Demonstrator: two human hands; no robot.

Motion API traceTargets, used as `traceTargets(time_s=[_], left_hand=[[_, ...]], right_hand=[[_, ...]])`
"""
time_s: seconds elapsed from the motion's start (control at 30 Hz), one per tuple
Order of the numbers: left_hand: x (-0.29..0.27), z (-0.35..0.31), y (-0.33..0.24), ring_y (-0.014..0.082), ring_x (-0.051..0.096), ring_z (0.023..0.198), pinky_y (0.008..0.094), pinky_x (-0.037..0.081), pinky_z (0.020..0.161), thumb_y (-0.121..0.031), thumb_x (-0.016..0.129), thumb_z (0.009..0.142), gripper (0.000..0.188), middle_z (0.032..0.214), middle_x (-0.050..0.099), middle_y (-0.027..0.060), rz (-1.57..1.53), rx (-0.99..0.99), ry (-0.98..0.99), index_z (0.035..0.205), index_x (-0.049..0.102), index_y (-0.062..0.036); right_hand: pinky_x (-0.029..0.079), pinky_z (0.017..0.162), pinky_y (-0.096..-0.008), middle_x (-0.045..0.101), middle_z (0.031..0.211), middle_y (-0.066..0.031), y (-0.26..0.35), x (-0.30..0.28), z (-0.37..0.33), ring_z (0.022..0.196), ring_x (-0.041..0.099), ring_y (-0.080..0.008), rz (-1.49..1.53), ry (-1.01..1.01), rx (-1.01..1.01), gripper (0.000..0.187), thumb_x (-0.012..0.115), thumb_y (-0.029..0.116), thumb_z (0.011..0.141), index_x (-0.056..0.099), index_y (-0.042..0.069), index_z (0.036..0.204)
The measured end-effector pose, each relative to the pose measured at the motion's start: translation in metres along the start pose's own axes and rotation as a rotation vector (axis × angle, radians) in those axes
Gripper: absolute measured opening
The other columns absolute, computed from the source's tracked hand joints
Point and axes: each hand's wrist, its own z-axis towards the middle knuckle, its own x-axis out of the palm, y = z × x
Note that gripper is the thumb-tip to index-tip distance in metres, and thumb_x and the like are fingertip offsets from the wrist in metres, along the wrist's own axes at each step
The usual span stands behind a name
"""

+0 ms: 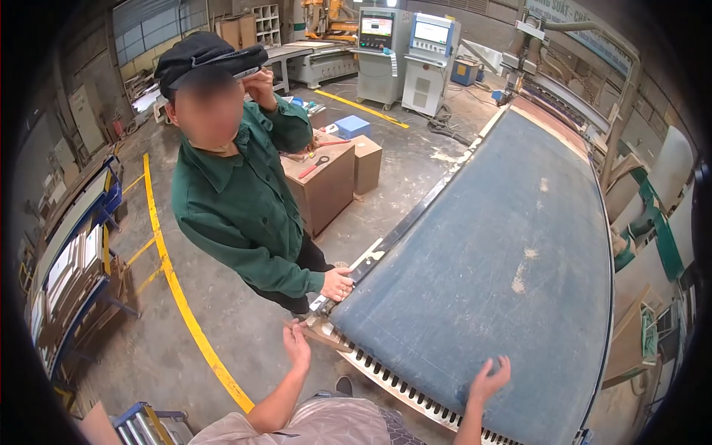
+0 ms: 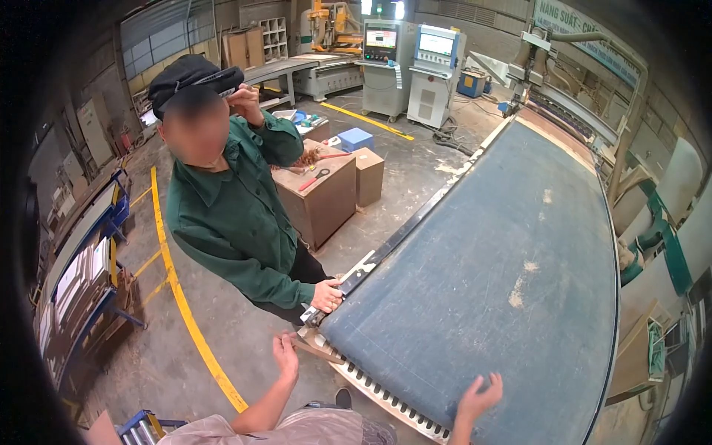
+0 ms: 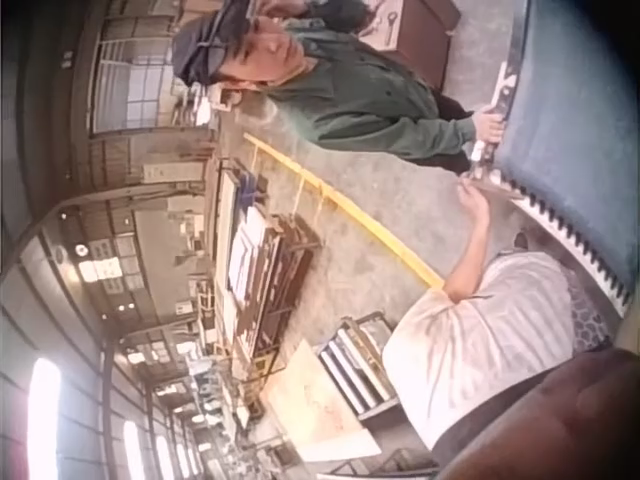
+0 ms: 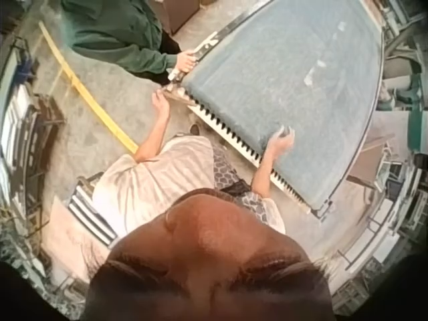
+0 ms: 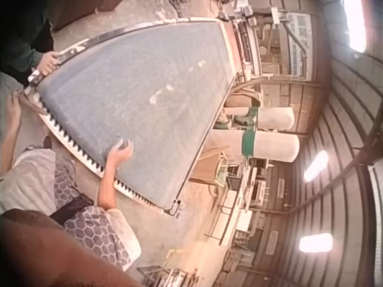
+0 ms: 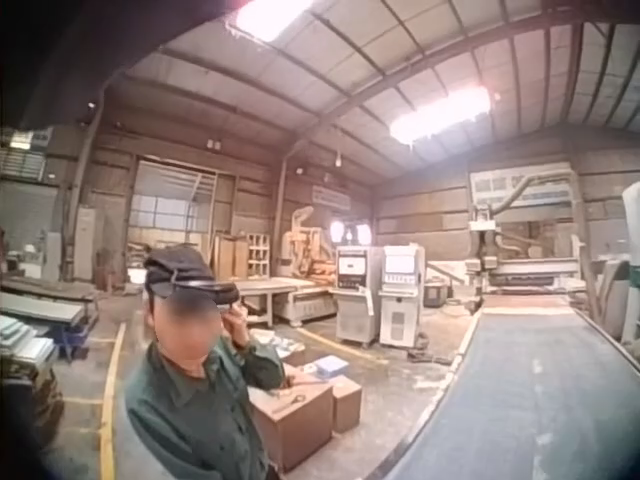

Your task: Assembling or repairing a large industrial conveyor belt by inserting and aligning wooden slats.

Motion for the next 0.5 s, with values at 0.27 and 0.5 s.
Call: traceTargets(time_s=[0.27, 0.5], left_hand=[[-0.018, 0.005, 0.030, 0.0125, 0.063, 0.092, 0.0251, 0.051, 0.073, -0.019, 0.046, 0.108, 0.026, 0.110, 0.070, 0.0096, -0.061, -0.016, -0.052, 0.126, 0.054, -0.0017], [-0.014, 0.003, 0.029, 0.0122, 0.065, 0.088, 0.0268, 0.052, 0.073, -0.020, 0.048, 0.108, 0.030, 0.108, 0.072, 0.0097, -0.041, -0.074, -0.062, 0.128, 0.056, 0.0007]], right_hand=[[0.038, 0.107, -0.0487, 0.059, 0.129, -0.0219, 0.021, 0.010, -0.021, 0.124, 0.051, -0.0395, 0.055, 0.286, -0.146, 0.030, 0.069, 0.012, 0.087, 0.064, 0.004, 0.115], [0.038, 0.107, -0.0491, 0.060, 0.126, -0.0226, 0.024, 0.009, -0.050, 0.123, 0.051, -0.0401, 0.128, 0.451, -0.198, 0.023, 0.068, 0.011, 0.087, 0.066, 0.003, 0.108]])
